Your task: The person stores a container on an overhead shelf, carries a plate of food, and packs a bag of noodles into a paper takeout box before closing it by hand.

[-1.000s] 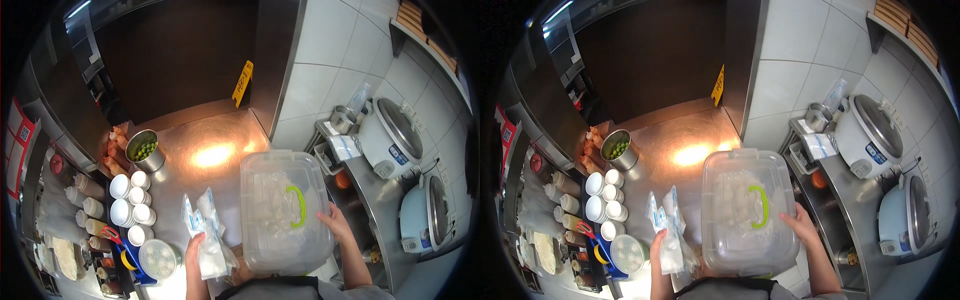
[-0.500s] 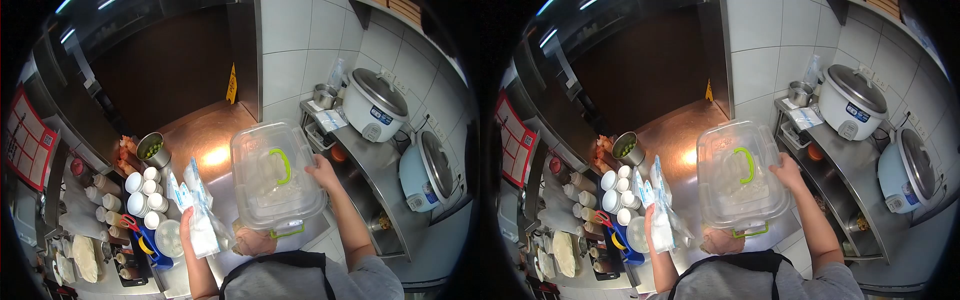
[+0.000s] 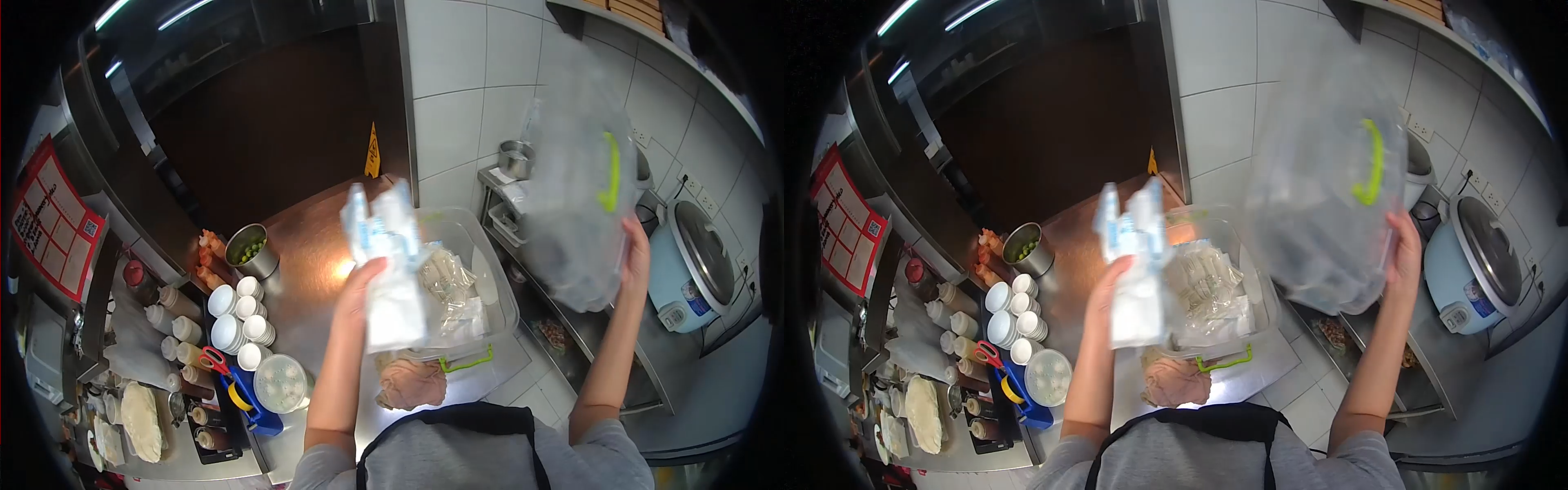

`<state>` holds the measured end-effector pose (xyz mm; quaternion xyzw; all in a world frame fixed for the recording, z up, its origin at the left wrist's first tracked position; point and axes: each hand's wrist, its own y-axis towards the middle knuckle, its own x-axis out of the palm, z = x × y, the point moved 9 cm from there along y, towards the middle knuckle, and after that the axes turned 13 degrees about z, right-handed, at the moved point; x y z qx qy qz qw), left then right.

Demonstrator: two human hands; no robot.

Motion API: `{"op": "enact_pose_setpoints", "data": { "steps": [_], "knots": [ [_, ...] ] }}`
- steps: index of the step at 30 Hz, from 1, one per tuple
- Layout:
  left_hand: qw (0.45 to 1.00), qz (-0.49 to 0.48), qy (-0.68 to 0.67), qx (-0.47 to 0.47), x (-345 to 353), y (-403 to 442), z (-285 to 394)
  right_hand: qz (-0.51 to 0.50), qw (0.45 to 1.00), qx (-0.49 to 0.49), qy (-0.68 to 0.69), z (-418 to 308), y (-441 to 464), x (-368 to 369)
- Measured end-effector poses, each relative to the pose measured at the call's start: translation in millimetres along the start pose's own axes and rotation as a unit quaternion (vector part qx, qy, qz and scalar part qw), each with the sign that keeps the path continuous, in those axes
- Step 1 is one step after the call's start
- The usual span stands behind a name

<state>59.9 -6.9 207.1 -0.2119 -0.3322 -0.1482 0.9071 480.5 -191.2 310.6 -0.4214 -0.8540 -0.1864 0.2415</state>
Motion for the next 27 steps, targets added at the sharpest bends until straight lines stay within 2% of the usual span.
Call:
{"op": "enact_pose_setpoints", "data": {
  "steps": [2,3,4,5,6,8,9,10,12,14,16,17,18,19,21,23,26,27],
  "knots": [
    [0.994,-0.026,0.101,0.034,6,46,-34,0.066,0.993,0.06,0.08,1,-4,-29],
    [0.969,-0.002,0.233,0.084,7,57,-46,0.097,0.984,0.09,0.121,4,-8,-45],
    [0.923,0.022,0.36,0.134,8,66,-57,0.041,0.987,0.092,0.125,9,-8,-55],
    [0.825,0.088,0.512,0.222,-7,75,-65,-0.015,0.987,0.094,0.128,21,-5,-71],
    [0.816,0.07,0.526,0.228,-14,81,-74,-0.073,0.984,0.094,0.131,31,-2,-77],
    [0.796,0.034,0.555,0.24,-28,87,-74,-0.004,0.994,0.108,0.022,62,-2,-78],
    [0.827,0.013,0.523,0.206,-18,69,-59,0.013,0.992,0.124,-0.013,77,-7,-71],
    [0.855,0.025,0.474,0.211,-16,66,-45,-0.005,0.988,0.153,-0.01,96,-16,-53],
    [0.9,0.052,0.372,0.22,-19,64,-22,0.016,0.986,0.127,-0.102,132,-16,-36],
    [0.876,0.11,0.402,0.242,-41,71,-17,-0.067,0.974,0.156,-0.15,175,-26,1],
    [0.848,0.164,0.428,0.266,-67,87,-16,-0.1,0.943,0.137,-0.285,218,-25,12],
    [0.833,0.191,0.44,0.278,-76,93,-15,-0.116,0.892,-0.019,-0.437,225,-18,18],
    [0.816,0.217,0.45,0.29,-82,94,-13,-0.125,0.795,-0.176,-0.567,227,-21,29],
    [0.832,0.203,0.446,0.261,-84,93,-20,-0.146,0.742,-0.142,-0.639,229,-33,39],
    [0.859,0.172,0.437,0.202,-86,86,-40,-0.168,0.777,-0.101,-0.598,244,-32,44],
    [0.866,0.154,0.424,0.216,-83,80,-43,-0.191,0.806,-0.054,-0.557,262,-33,45],
    [0.907,0.121,0.359,0.184,-75,82,-47,-0.188,0.805,-0.046,-0.561,267,-32,48],
    [0.923,0.108,0.33,0.163,-74,83,-49,-0.189,0.841,-0.005,-0.506,267,-36,49]
  ]
}}
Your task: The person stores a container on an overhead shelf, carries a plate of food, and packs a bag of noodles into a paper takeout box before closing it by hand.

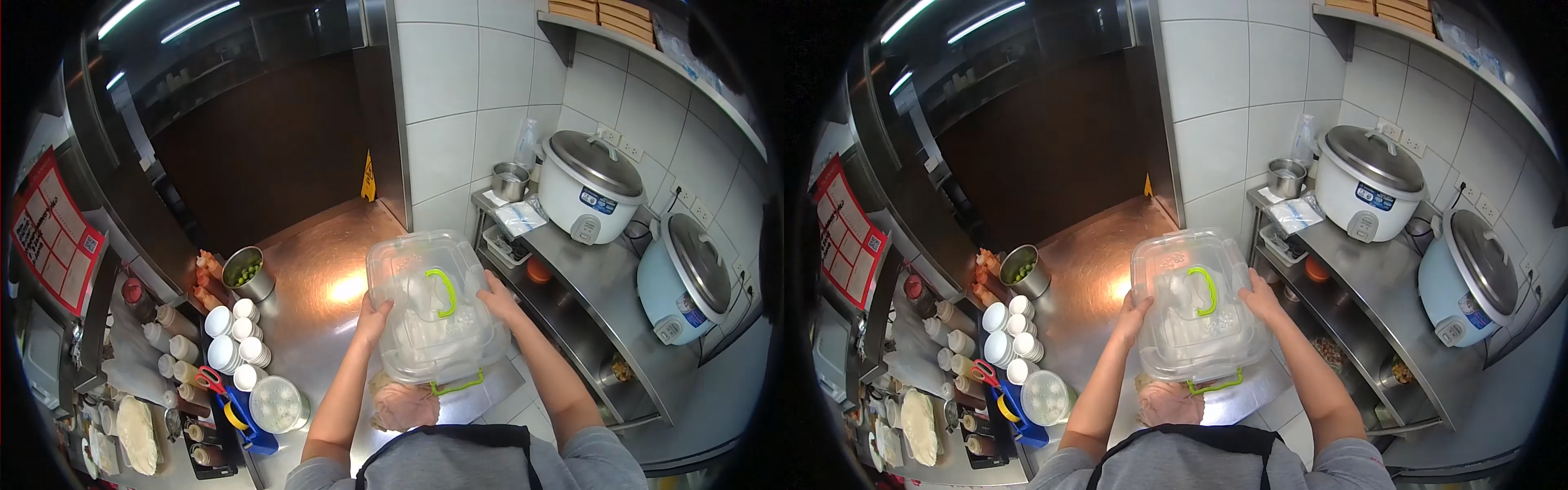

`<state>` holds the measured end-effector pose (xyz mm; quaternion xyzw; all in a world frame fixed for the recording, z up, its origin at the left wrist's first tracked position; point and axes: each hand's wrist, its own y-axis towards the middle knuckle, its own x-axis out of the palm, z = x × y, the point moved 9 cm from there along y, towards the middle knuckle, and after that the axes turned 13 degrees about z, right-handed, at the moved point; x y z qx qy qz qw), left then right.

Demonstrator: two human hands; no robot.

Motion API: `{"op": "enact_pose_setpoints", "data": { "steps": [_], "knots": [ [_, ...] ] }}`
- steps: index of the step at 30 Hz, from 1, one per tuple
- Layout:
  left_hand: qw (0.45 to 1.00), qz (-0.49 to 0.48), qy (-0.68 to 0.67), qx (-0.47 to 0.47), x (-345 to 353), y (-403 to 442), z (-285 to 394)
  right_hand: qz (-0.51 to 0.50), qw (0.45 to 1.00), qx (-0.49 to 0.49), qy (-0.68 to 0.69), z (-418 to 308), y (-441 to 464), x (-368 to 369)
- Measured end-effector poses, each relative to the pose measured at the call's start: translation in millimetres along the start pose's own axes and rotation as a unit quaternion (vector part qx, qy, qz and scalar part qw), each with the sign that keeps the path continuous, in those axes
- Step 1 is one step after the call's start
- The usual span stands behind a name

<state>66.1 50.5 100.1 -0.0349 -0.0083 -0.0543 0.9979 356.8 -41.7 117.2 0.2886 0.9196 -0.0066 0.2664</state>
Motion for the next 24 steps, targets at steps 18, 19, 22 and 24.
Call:
{"op": "enact_pose_setpoints", "data": {
  "steps": [18,19,22,24],
  "knots": [
    [0.967,-0.096,-0.229,-0.064,27,-86,12,-0.092,0.759,0.346,0.543,114,-118,73],
    [0.966,-0.114,-0.225,-0.049,34,-91,19,-0.084,0.763,0.339,0.544,112,-118,65],
    [0.969,-0.164,-0.184,-0.02,64,-104,44,-0.054,0.784,0.309,0.536,109,-120,25],
    [0.971,-0.163,-0.177,-0.006,85,-104,60,-0.03,0.805,0.275,0.525,103,-120,-13]
  ]
}}
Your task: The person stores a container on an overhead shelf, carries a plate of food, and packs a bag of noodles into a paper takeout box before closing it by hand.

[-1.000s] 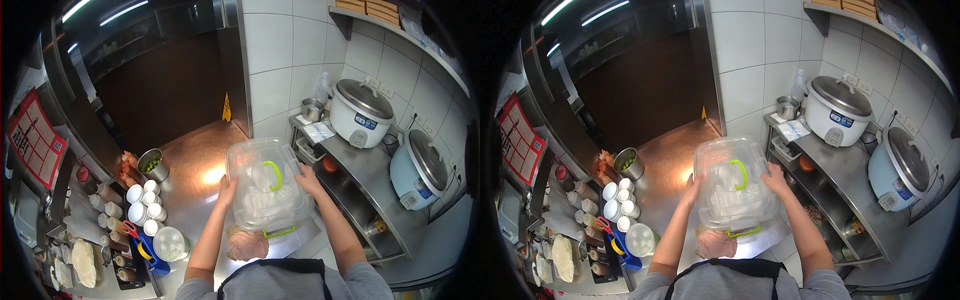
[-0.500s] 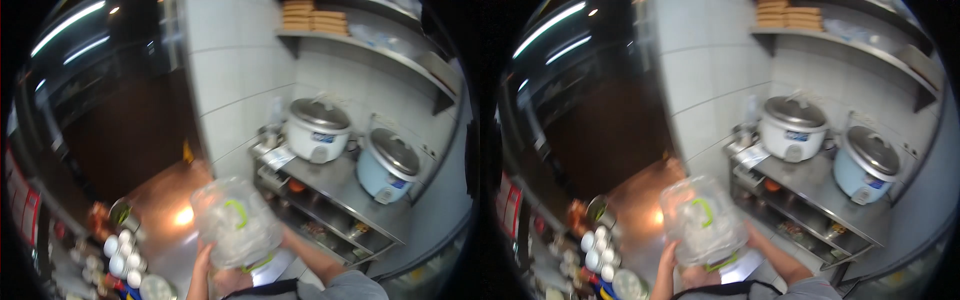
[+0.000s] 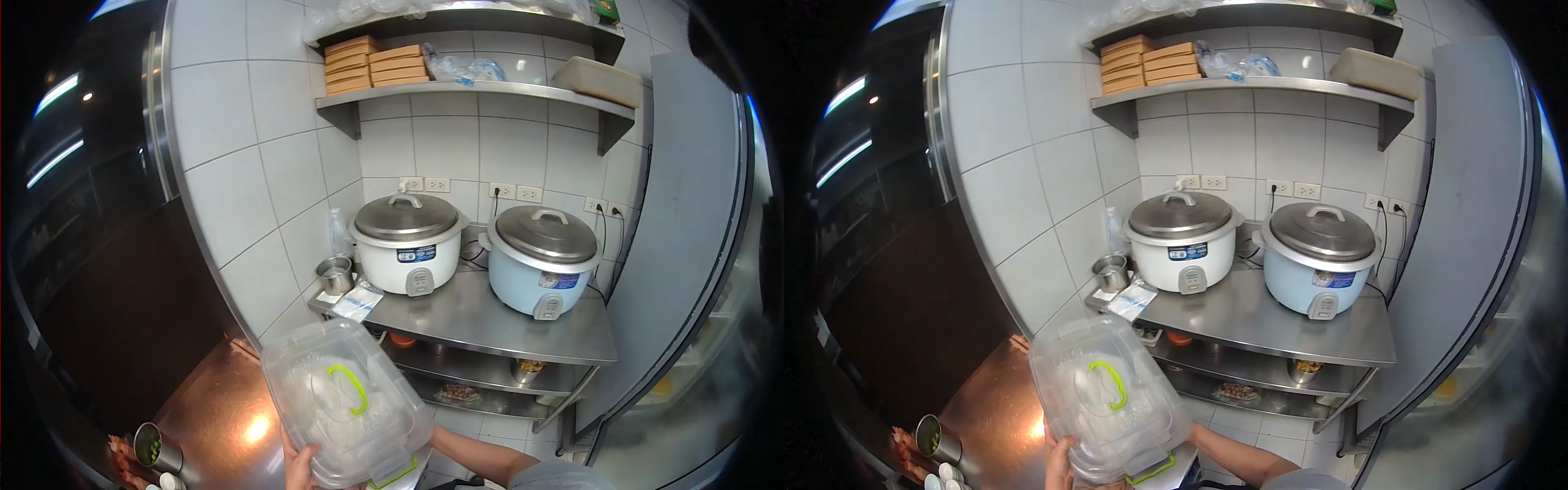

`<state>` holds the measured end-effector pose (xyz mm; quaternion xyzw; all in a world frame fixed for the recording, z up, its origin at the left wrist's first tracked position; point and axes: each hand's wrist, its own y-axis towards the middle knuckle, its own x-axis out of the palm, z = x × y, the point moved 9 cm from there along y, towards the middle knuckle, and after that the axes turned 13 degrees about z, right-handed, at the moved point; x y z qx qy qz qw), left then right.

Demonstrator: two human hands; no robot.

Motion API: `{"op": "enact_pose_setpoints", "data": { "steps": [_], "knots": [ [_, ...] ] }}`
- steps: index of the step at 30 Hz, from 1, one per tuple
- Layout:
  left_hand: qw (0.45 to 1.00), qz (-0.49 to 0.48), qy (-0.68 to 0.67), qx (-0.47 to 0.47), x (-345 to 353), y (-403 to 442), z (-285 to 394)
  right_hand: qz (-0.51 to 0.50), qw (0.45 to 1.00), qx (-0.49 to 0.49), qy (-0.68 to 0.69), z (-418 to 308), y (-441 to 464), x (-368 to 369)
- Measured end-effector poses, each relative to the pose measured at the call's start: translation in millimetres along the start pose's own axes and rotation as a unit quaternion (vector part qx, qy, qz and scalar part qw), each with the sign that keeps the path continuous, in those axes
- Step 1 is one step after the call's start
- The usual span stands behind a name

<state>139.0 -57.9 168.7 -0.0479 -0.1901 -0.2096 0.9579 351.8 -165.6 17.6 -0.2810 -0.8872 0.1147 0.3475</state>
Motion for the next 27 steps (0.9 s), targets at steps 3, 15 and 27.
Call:
{"op": "enact_pose_setpoints", "data": {
  "steps": [3,15,27],
  "knots": [
    [0.998,-0.046,-0.033,-0.009,50,24,23,0.002,0.992,-0.12,-0.036,-87,-36,-24],
    [0.918,-0.357,-0.135,0.111,468,25,198,0.281,0.635,-0.665,-0.275,-460,-273,-94],
    [0.744,-0.602,-0.267,0.11,745,32,310,0.223,0.515,-0.805,-0.193,-703,-356,-99]
  ]
}}
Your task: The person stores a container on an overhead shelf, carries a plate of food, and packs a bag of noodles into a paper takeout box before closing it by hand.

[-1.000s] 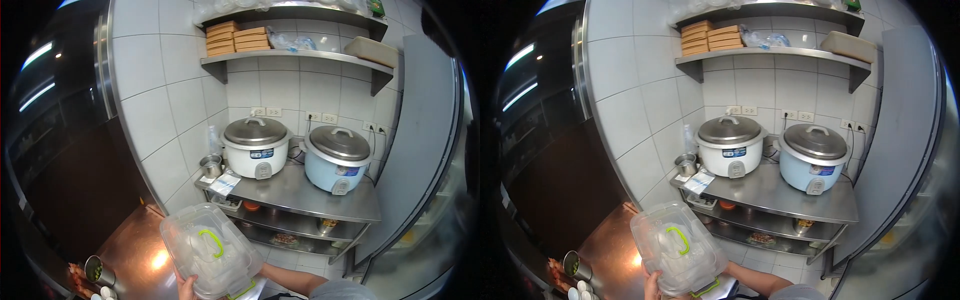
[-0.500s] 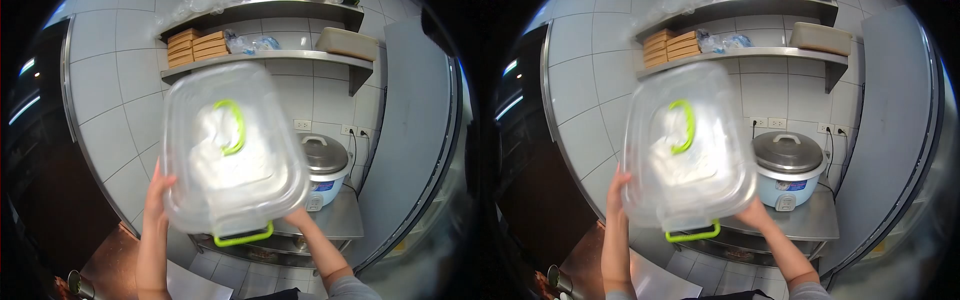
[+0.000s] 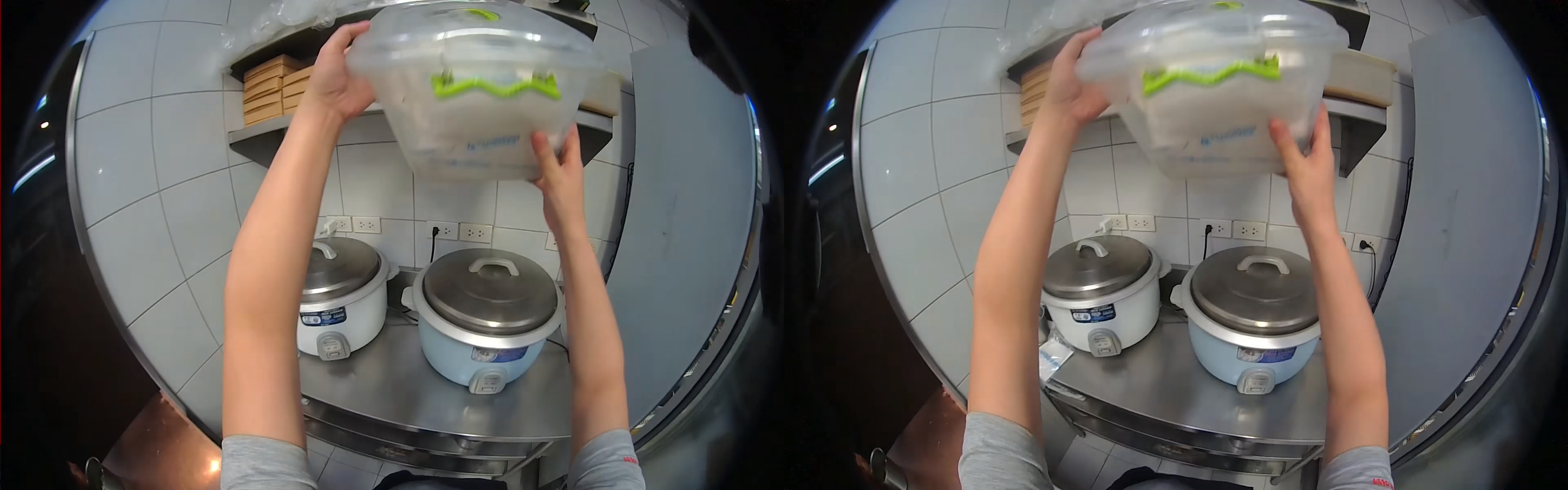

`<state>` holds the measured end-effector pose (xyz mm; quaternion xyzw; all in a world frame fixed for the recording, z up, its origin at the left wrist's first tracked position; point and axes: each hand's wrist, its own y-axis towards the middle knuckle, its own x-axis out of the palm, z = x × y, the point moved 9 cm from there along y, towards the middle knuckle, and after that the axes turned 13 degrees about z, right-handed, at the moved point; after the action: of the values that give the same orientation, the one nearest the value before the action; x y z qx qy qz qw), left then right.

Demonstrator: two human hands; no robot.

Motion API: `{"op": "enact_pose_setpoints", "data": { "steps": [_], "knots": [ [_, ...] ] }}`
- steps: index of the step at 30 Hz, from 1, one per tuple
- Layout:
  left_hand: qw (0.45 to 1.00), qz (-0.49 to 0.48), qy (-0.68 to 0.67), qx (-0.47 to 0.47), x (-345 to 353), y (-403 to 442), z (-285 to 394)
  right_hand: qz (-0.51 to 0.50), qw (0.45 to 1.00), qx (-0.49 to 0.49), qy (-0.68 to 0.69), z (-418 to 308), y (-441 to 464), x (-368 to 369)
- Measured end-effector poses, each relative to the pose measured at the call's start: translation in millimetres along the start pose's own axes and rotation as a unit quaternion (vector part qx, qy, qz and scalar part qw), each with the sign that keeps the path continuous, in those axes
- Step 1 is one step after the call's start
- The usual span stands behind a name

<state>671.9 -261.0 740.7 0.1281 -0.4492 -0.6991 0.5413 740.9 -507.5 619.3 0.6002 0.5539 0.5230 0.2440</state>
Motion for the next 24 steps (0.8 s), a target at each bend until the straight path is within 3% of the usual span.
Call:
{"op": "enact_pose_setpoints", "data": {
  "steps": [1,4,5,6,8,9,11,12,14,16,17,18,20,21,22,23,24],
  "knots": [
    [0.999,-0.02,-0.034,0.0,0,9,-10,-0.005,1.0,0.025,0.0,2,10,4],
    [0.985,-0.042,-0.083,0.145,-7,38,-18,0.018,0.998,0.045,-0.027,13,39,12],
    [0.966,-0.18,0.014,0.186,18,43,-19,0.038,0.998,0.03,-0.048,14,50,16],
    [0.944,-0.12,0.091,0.293,7,59,-15,0.057,0.996,0.017,-0.068,15,61,21],
    [0.844,0.012,0.242,0.478,-18,77,-12,0.043,0.989,-0.012,-0.14,14,81,37],
    [0.863,0.008,0.215,0.458,-23,88,-8,0.052,0.982,-0.024,-0.182,19,95,43],
    [0.839,0.05,0.273,0.467,-35,118,-10,0.055,0.949,-0.03,-0.308,34,122,55],
    [0.827,0.072,0.302,0.468,-43,132,-15,0.103,0.895,-0.148,-0.409,30,134,59],
    [0.767,0.126,0.435,0.454,-55,154,-32,0.183,0.71,-0.373,-0.569,34,139,82],
    [0.668,0.159,0.576,0.444,-67,176,-64,0.059,0.667,-0.408,-0.621,72,144,116],
    [0.696,0.17,0.555,0.424,-82,181,-84,-0.007,0.642,-0.423,-0.639,93,142,134],
    [0.719,0.183,0.536,0.402,-96,180,-106,-0.009,0.613,-0.428,-0.664,110,144,137],
    [0.656,0.182,0.599,0.422,-108,150,-137,-0.018,0.563,-0.44,-0.699,147,150,140],
    [0.672,0.169,0.547,0.469,-105,114,-142,-0.021,0.562,-0.397,-0.726,155,155,139],
    [0.707,0.138,0.494,0.486,-105,89,-154,-0.047,0.525,-0.473,-0.706,165,160,138],
    [0.754,0.103,0.431,0.484,-107,52,-164,-0.035,0.491,-0.442,-0.75,167,160,134],
    [0.762,0.07,0.44,0.469,-111,15,-183,-0.027,0.55,-0.535,-0.641,174,165,124]
  ]
}}
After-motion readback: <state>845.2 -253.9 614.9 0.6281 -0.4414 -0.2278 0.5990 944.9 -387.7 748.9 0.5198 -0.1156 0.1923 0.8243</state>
